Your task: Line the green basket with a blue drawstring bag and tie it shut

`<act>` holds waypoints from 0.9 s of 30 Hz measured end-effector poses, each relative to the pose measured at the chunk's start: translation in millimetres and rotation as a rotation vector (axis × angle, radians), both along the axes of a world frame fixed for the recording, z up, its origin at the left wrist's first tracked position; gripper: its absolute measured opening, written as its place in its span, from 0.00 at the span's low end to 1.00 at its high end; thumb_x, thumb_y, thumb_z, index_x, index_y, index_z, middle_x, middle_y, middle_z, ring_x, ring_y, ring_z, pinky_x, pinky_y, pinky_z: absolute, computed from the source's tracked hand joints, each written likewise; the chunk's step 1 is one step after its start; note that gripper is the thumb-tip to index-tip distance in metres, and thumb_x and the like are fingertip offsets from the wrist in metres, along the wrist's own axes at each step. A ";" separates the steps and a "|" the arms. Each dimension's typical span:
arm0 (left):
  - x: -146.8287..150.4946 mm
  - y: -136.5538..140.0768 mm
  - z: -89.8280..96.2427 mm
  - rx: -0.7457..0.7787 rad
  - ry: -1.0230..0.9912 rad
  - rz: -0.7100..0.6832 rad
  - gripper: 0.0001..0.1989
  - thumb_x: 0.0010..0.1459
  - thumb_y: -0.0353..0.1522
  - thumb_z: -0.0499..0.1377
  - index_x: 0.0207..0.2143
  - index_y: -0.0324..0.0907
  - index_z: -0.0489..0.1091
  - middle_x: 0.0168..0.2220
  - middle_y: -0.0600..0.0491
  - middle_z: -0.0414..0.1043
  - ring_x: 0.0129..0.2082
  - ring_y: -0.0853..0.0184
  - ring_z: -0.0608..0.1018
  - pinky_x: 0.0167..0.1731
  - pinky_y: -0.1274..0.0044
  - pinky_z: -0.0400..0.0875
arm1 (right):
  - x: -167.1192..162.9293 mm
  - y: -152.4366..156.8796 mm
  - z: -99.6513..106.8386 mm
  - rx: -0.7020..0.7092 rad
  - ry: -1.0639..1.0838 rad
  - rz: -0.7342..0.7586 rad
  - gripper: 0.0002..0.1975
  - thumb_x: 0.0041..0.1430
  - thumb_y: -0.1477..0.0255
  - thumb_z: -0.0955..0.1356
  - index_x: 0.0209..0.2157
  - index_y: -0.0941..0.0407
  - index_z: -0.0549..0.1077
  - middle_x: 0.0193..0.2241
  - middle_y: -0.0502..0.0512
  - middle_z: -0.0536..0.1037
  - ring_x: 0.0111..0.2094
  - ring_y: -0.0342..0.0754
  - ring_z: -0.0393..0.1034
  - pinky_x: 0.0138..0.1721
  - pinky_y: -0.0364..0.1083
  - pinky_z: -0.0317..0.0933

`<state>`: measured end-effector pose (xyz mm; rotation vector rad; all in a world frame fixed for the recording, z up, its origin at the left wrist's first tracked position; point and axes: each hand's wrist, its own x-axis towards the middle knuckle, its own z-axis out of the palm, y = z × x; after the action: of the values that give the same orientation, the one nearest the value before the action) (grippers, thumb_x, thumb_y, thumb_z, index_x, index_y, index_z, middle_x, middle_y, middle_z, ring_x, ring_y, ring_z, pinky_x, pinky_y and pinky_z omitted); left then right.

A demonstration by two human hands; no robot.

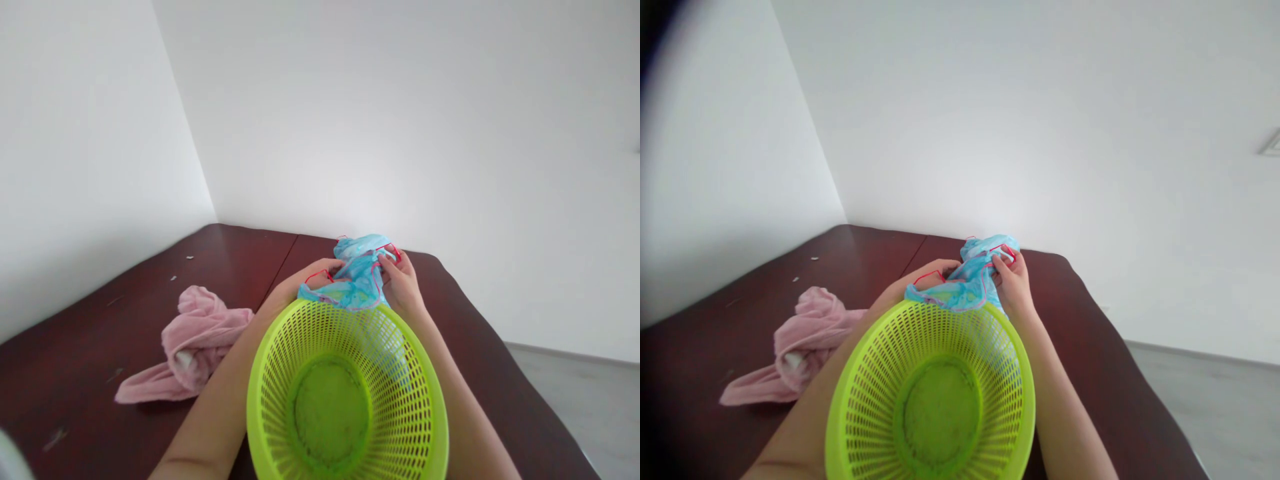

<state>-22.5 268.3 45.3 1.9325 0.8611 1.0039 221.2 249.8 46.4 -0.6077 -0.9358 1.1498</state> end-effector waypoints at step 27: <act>-36.5 8.1 -4.0 0.196 0.405 0.097 0.16 0.64 0.27 0.62 0.50 0.48 0.84 0.52 0.49 0.86 0.51 0.57 0.86 0.55 0.66 0.79 | 48.0 11.9 -15.6 -0.150 -0.951 -0.364 0.31 0.76 0.49 0.70 0.70 0.52 0.72 0.67 0.71 0.79 0.57 0.63 0.83 0.61 0.62 0.75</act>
<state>-59.1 276.4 41.3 2.3278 1.1243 0.7856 269.3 261.6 30.8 -1.4469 -1.4538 0.5691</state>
